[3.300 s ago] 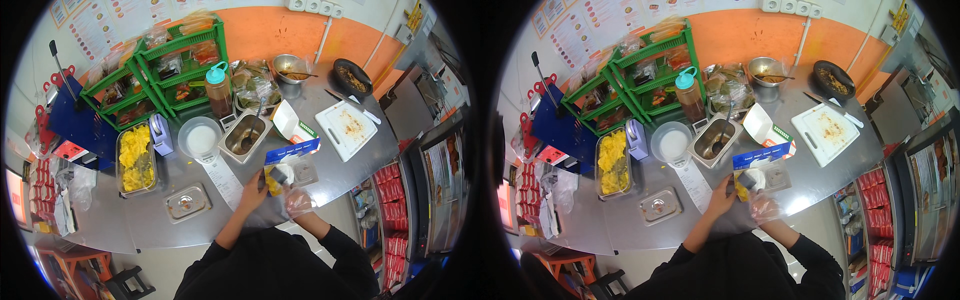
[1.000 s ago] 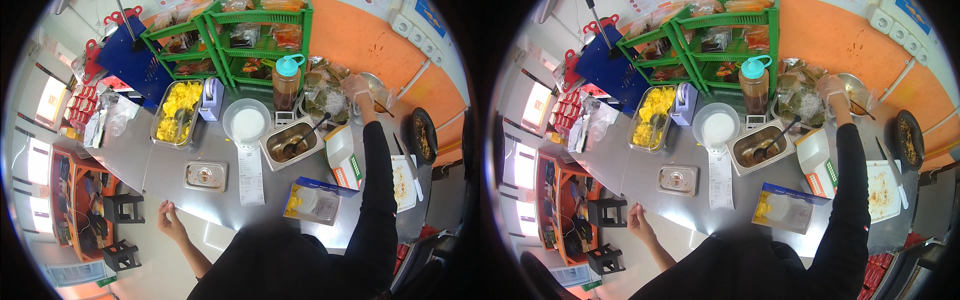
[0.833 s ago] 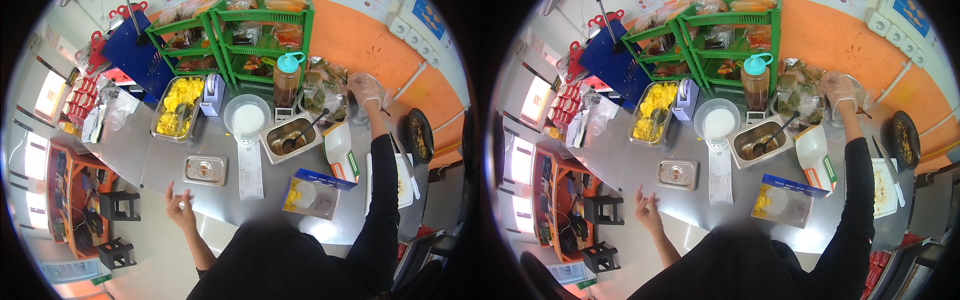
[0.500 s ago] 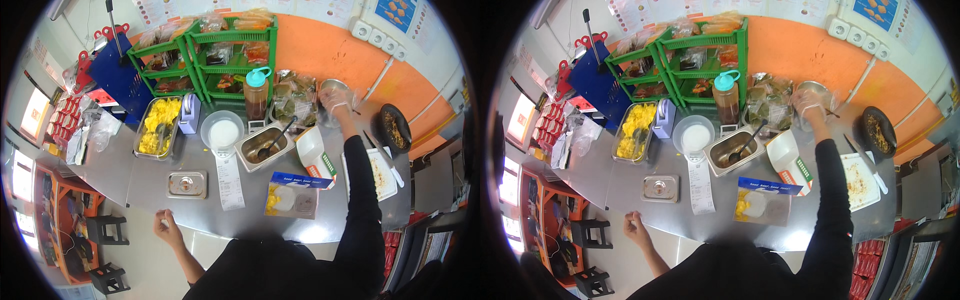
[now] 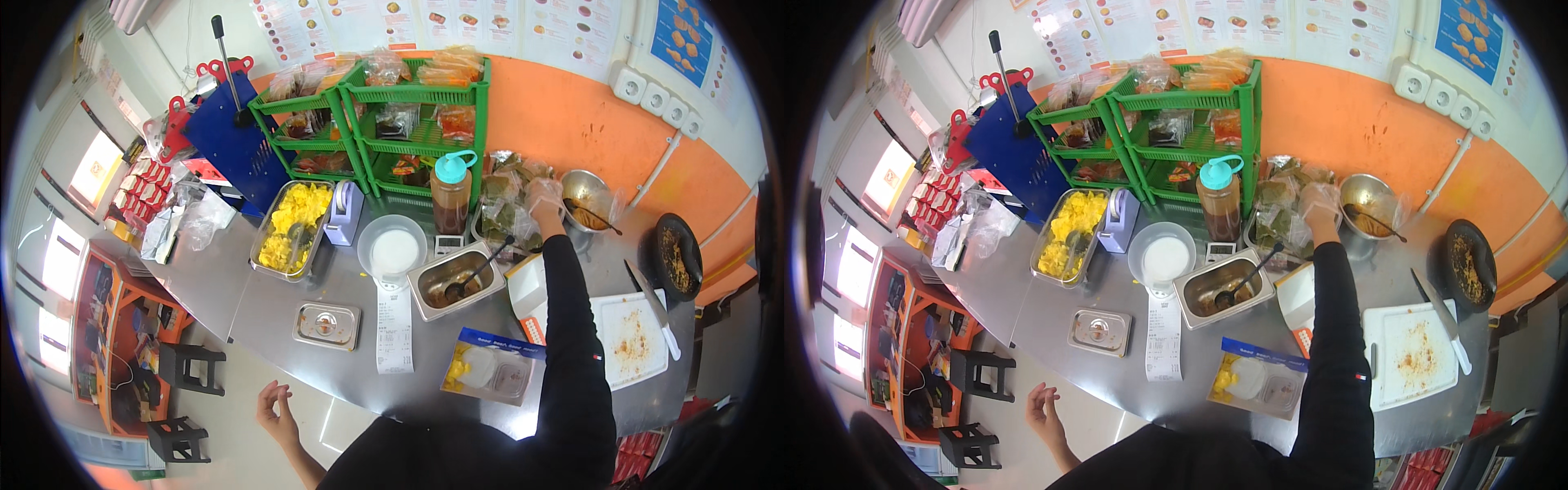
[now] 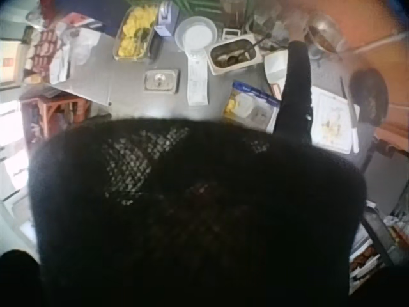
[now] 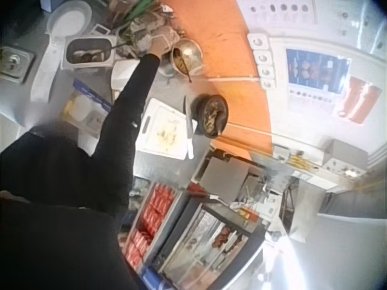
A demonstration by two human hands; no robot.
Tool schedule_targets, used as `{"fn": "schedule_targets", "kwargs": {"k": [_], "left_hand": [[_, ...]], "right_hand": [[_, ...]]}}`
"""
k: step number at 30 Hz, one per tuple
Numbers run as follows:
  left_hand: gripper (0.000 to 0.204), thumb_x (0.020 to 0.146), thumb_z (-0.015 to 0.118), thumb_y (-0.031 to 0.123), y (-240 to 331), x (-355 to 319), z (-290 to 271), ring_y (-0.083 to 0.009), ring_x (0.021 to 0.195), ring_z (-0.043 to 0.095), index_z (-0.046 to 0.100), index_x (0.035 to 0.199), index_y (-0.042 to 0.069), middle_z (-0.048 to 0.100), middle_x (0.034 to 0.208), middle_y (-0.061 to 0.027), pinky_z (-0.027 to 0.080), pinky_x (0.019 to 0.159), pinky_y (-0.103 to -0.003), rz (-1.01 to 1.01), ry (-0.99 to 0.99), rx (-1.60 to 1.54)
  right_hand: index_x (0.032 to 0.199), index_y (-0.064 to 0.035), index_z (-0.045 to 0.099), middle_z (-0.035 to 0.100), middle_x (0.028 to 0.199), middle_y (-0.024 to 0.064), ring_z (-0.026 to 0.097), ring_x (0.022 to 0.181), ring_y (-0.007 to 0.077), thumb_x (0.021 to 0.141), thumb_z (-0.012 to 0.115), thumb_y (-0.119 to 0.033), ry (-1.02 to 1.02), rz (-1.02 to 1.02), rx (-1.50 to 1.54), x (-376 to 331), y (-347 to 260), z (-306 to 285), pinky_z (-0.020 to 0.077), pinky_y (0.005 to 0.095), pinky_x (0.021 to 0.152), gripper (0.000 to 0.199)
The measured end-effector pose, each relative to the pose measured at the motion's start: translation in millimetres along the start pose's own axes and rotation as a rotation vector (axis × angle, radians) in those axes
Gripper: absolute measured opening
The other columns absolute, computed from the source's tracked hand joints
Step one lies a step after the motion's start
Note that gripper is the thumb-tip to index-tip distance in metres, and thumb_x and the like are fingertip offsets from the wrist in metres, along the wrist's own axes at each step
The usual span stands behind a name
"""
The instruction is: The person assembles a food order by placing rice, sauce, and fried chicken into a container. They retrieve ingredients from a heated display case and a prep counter, then pack the items into a takeaway box and seal it.
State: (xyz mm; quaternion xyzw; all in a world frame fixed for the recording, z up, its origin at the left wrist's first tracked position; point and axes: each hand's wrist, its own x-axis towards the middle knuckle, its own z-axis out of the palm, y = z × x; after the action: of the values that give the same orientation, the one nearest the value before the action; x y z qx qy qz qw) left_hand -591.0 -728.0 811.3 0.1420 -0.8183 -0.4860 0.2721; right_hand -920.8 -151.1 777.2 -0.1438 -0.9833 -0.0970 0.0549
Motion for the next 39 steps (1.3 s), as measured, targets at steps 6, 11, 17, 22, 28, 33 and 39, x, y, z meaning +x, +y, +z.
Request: {"fn": "schedule_targets", "kwargs": {"k": [6, 11, 17, 22, 28, 33, 39], "left_hand": [[0.015, 0.086, 0.06, 0.0, 34.9, -2.9, 63.6, -0.0162, 0.08, 0.064, 0.06, 0.101, -0.002, 0.066, 0.091, -0.0105, 0.049, 0.079, -0.028, -0.045, -0.283, -0.213], [0.05, 0.072, 0.074, 0.004, 100.5, -53.8, 136.4, -0.0233, 0.1, 0.062, 0.054, 0.118, 0.001, 0.058, 0.117, -0.0123, 0.047, 0.09, -0.034, 0.258, -0.843, -0.428], [0.032, 0.073, 0.074, 0.006, 90.6, -112.2, 166.6, -0.0248, 0.1, 0.061, 0.059, 0.101, 0.002, 0.065, 0.099, -0.0107, 0.046, 0.086, -0.035, 0.28, -0.952, -0.55], [0.041, 0.074, 0.076, 0.025, 71.9, -104.7, 171.8, -0.0242, 0.104, 0.058, 0.058, 0.104, 0.004, 0.062, 0.105, -0.0115, 0.039, 0.089, -0.037, 0.695, -1.096, -0.215], [0.088, 0.064, 0.069, 0.066, 67.5, -127.7, 209.1, -0.0263, 0.128, 0.036, 0.048, 0.122, 0.002, 0.049, 0.127, -0.0111, 0.026, 0.09, -0.061, 0.746, -0.829, 0.303], [0.095, 0.064, 0.067, 0.068, 47.5, -132.5, 223.5, -0.0242, 0.13, 0.032, 0.046, 0.125, -0.001, 0.046, 0.131, -0.0111, 0.024, 0.088, -0.063, 0.682, -0.908, 0.293], [0.085, 0.061, 0.07, 0.067, 24.1, -134.1, 231.7, -0.0226, 0.126, 0.039, 0.052, 0.121, 0.01, 0.059, 0.117, -0.0089, 0.018, 0.09, -0.061, 0.722, -0.835, 0.164]], "right_hand": [[0.083, -0.0054, 0.064, 0.062, 0.078, 0.0109, 0.062, 0.075, 0.0225, 0.08, 0.066, -0.027, 0.477, 0.045, 0.621, -87.4, 31.6, -97.4, 0.0457, 0.0356, 0.064, 0.022], [0.075, -0.0085, 0.057, 0.052, 0.068, -0.0022, 0.049, 0.064, 0.0095, 0.069, 0.079, -0.016, 0.243, 0.126, 1.432, -280.6, -17.9, -161.6, 0.0392, 0.0266, 0.056, 0.025], [0.092, -0.0073, 0.06, 0.064, 0.098, 0.0065, 0.06, 0.086, 0.0172, 0.066, 0.081, -0.009, 0.001, 0.029, 1.834, -413.4, -63.6, -111.3, 0.0485, 0.0317, 0.076, 0.033], [0.092, -0.0084, 0.065, 0.066, 0.094, 0.0082, 0.062, 0.085, 0.0289, 0.066, 0.077, -0.013, 0.1, -0.284, 1.084, -419.8, -31.6, -118.4, 0.05, 0.0378, 0.077, 0.029], [0.093, -0.0083, 0.067, 0.066, 0.089, 0.0088, 0.062, 0.075, 0.0291, 0.07, 0.073, -0.014, 0.123, 0.085, 0.935, -398.0, -25.3, -84.0, 0.051, 0.0387, 0.071, 0.025], [0.095, -0.0143, 0.068, 0.065, 0.092, 0.0053, 0.064, 0.082, 0.0236, 0.075, 0.066, -0.014, 0.384, -0.194, 0.846, -377.8, -53.2, -41.4, 0.053, 0.0346, 0.069, 0.02], [0.106, -0.019, 0.067, 0.065, 0.101, 0.0074, 0.064, 0.091, 0.0257, 0.078, 0.06, -0.014, 0.194, -0.328, 0.464, -361.7, -64.5, 16.7, 0.0526, 0.0384, 0.075, 0.029]]}}
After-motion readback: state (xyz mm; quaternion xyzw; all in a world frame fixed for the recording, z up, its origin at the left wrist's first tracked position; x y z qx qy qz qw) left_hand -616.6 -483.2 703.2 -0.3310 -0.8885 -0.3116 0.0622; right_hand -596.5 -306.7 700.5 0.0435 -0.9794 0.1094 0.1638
